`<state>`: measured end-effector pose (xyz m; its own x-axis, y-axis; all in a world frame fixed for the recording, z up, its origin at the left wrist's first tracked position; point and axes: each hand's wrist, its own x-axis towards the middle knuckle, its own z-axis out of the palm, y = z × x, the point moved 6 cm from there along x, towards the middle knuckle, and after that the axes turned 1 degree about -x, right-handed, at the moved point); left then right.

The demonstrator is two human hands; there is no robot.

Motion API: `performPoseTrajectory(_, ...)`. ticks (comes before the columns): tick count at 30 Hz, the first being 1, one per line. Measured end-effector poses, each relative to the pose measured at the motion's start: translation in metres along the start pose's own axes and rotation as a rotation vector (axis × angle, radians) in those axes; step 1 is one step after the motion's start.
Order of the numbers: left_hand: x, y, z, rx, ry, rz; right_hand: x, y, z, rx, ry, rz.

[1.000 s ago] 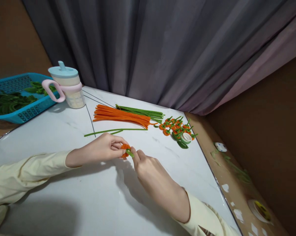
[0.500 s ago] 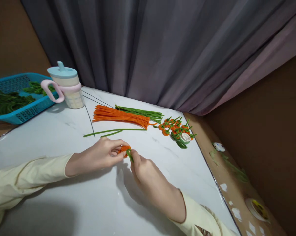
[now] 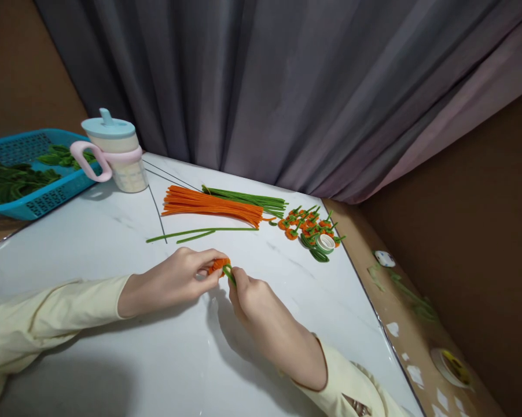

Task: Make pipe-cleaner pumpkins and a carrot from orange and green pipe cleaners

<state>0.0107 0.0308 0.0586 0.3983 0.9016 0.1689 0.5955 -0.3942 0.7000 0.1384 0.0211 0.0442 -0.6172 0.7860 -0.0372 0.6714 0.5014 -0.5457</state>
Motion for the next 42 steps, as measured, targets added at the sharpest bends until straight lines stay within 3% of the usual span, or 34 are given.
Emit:
performPoseTrajectory(4, -0.002, 0.004, 0.000, 0.074, 0.021, 0.014, 0.005, -0.007, -0.004, 0.114, -0.044, 0.054)
performPoseTrajectory(12, -0.006, 0.006, 0.007, 0.147, -0.056, 0.038, 0.007, -0.003, -0.005, 0.625, -0.257, 0.240)
performPoseTrajectory(21, -0.006, 0.007, 0.007, 0.084, -0.035, 0.149, 0.010, 0.004, 0.000, 1.027, -0.333, 0.284)
performPoseTrajectory(25, -0.006, 0.011, 0.005, 0.049, -0.042, 0.255, 0.008, 0.004, -0.003, 1.078, -0.347, 0.285)
performPoseTrajectory(33, -0.008, 0.015, 0.005, 0.045, -0.165, 0.368, 0.003, 0.006, -0.004, 1.098, -0.357, 0.302)
performPoseTrajectory(42, -0.012, 0.009, 0.011, 0.264, 0.018, 0.554, -0.001, 0.008, -0.001, 1.150, -0.372, 0.316)
